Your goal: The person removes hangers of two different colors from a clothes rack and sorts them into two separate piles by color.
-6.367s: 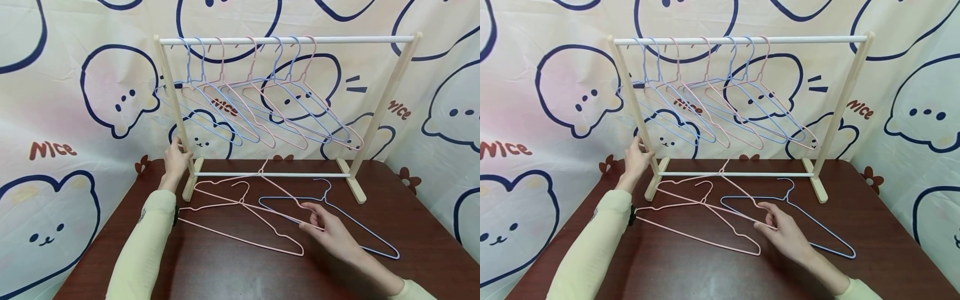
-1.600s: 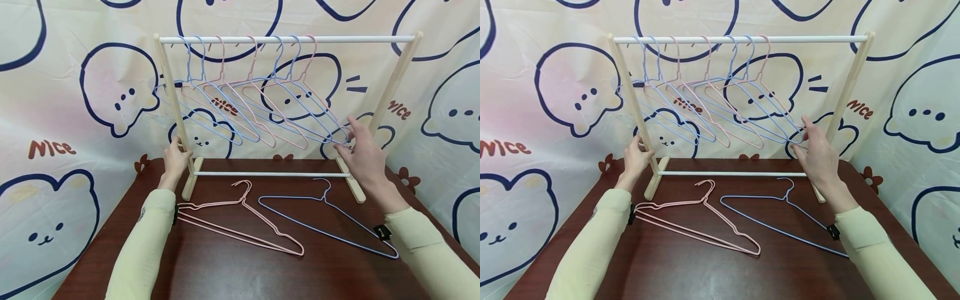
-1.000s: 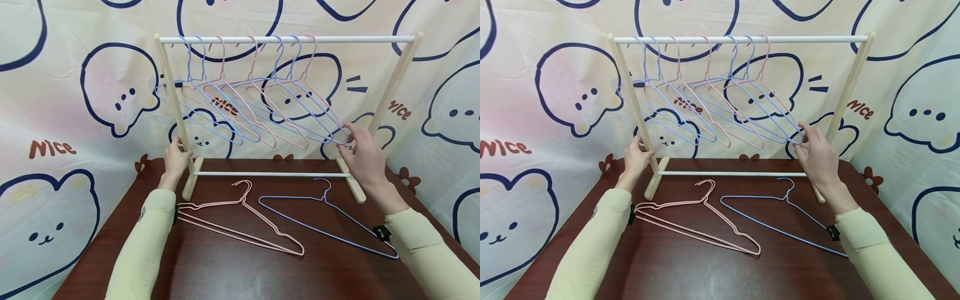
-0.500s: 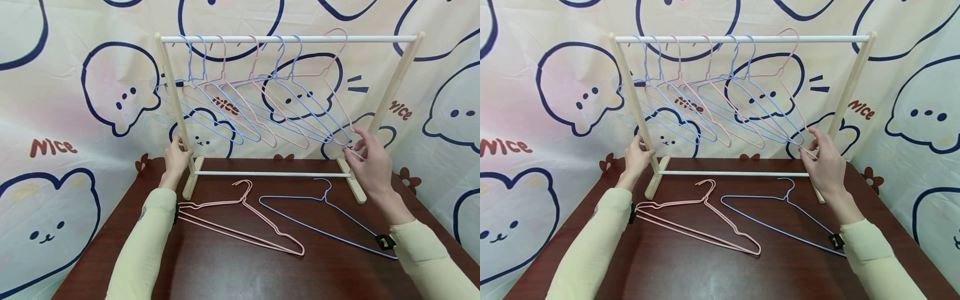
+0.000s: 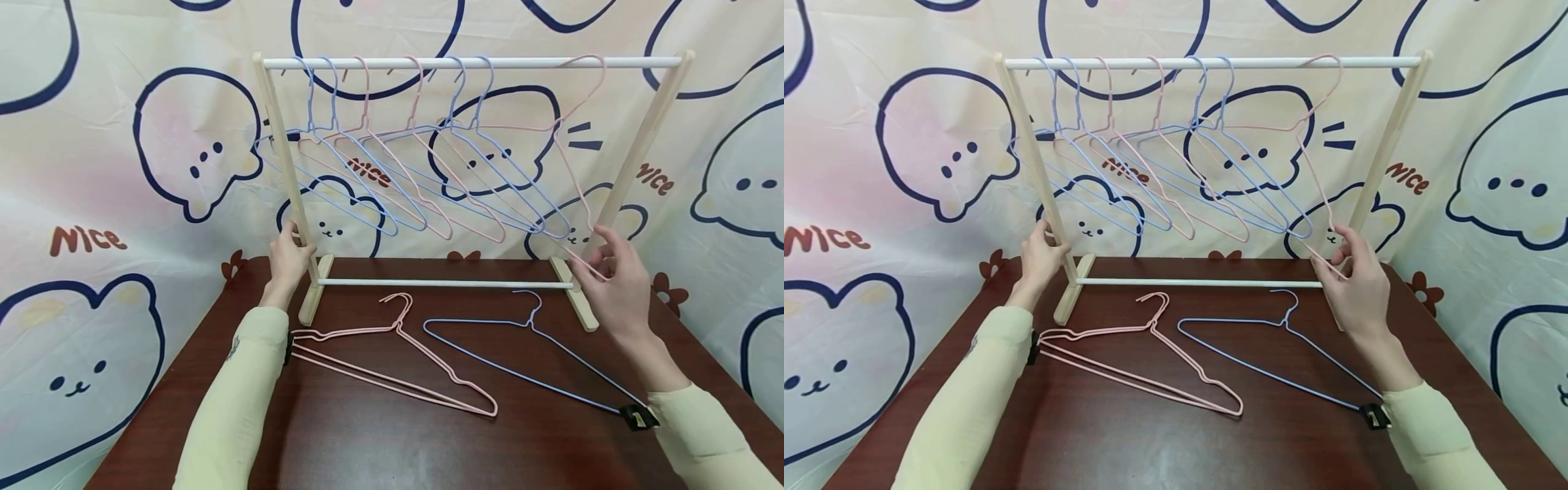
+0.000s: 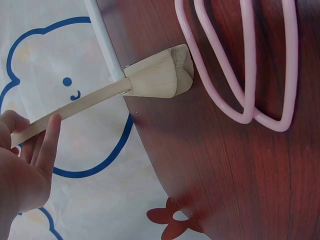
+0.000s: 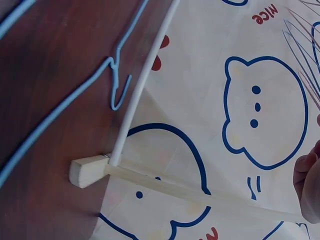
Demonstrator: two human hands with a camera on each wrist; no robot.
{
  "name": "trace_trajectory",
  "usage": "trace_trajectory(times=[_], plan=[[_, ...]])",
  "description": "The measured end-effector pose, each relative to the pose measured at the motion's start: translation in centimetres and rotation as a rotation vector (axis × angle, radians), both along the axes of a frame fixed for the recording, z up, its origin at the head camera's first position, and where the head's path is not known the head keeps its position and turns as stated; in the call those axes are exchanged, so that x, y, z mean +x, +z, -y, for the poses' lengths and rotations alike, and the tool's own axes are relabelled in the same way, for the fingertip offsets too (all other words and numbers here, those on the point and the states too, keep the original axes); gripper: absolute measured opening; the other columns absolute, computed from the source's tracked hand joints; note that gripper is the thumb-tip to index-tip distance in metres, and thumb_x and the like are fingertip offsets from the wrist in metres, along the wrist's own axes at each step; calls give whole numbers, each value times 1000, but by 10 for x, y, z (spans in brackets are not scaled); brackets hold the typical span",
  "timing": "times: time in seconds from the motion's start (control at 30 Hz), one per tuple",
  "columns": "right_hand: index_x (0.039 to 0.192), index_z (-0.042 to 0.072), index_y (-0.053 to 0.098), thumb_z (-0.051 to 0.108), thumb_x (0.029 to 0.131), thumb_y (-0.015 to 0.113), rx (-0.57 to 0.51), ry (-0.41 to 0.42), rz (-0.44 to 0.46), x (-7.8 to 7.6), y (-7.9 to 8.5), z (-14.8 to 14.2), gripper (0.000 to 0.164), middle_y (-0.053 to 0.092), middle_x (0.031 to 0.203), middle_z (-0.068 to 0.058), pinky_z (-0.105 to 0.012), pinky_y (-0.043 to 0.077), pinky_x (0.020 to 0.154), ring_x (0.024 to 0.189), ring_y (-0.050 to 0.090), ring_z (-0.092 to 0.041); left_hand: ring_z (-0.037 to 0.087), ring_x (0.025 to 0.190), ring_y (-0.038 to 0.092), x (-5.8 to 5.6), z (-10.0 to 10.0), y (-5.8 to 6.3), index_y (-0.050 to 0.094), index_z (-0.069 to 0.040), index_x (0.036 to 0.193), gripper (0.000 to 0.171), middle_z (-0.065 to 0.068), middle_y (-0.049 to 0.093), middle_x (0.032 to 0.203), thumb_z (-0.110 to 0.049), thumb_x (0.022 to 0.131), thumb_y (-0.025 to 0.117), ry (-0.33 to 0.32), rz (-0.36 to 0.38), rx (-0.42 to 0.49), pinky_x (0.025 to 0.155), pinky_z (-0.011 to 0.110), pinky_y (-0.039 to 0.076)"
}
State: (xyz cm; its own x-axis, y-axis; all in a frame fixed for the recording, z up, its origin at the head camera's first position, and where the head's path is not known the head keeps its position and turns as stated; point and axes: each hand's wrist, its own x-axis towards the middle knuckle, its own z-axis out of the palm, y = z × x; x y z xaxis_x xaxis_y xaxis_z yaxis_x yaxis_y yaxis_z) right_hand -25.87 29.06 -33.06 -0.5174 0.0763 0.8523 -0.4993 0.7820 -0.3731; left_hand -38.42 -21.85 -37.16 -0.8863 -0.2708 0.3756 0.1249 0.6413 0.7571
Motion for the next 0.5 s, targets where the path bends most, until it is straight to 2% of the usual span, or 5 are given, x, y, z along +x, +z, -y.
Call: trace_trajectory(times=[0.13,0.33,0.5], plan=[[136,6,56,-4,80,76,-37,15,57,7,-9,0,61,50,80,1,-6,30,54,59,39,7,41,96,70,-1,0,-1,50,-5,114,27,24,69,109,-6,90,62,-7,-5,5,77,51,61],[139,10,54,2,83,75,-107,33,191,21,-23,4,60,47,79,1,-13,30,51,57,40,1,41,96,70,0,1,-2,50,-4,115,27,24,69,109,-6,90,62,-17,-14,13,76,52,61],[138,9,52,7,85,76,-117,65,300,34,-33,8,59,47,82,-1,-18,32,52,60,41,-1,41,95,70,1,1,0,50,-4,114,26,25,69,108,-5,90,61,-17,-19,11,76,52,60]])
